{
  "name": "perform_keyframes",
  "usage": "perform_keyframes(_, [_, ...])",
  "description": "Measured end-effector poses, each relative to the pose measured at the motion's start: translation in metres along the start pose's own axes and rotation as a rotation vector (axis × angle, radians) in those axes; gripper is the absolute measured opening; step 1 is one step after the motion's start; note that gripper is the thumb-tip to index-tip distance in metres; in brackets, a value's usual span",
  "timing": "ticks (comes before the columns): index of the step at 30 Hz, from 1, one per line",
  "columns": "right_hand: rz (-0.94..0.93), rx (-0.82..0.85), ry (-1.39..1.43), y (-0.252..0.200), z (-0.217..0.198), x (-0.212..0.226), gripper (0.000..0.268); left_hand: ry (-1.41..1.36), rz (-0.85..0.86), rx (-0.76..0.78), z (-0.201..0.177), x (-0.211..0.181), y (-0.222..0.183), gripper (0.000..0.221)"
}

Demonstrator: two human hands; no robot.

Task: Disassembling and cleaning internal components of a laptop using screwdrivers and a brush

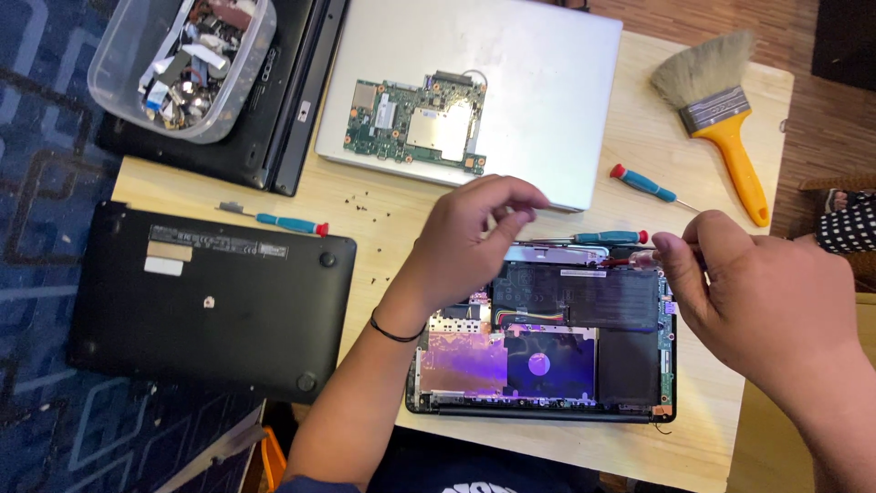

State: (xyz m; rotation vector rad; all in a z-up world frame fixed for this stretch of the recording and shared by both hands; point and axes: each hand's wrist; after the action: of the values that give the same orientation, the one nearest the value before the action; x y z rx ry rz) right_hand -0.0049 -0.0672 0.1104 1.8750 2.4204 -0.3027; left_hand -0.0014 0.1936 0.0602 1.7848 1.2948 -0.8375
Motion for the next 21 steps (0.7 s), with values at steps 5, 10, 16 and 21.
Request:
perform_keyframes(5, [0.023,0.090,0.064,0.000,-0.008,0.001,0.035,0.057,0.220,0.326,0.017,-0.018,0.032,0.026])
perform_keyframes(10, [-0.079,0.176,0.174,-0.004,-0.014,-0.003,0.031,-0.011,0.461,0.554,0.060,-0.013,0.060,0.025])
perform_keyframes(16, [-0.161,0.258,0.303,-0.001,-0.019,0.001,0.025,-0.156,0.414,0.576,0.071,-0.013,0.061,0.009])
perform_keyframes(21, [-0.207,0.190,0.412,0.002,-0.027,0.017,0.021,-0.170,0.523,0.443,0.080,-0.002,0.064,0.023])
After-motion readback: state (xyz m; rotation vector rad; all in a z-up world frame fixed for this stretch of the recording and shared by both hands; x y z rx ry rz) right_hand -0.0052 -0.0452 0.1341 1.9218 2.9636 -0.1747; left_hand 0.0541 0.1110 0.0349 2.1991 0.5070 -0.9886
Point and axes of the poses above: each hand's wrist, its own y-axis towards the middle knuckle, its own z-axis out of the palm, x = y × z, and after that the axes turned 15 degrees about y, right-handed
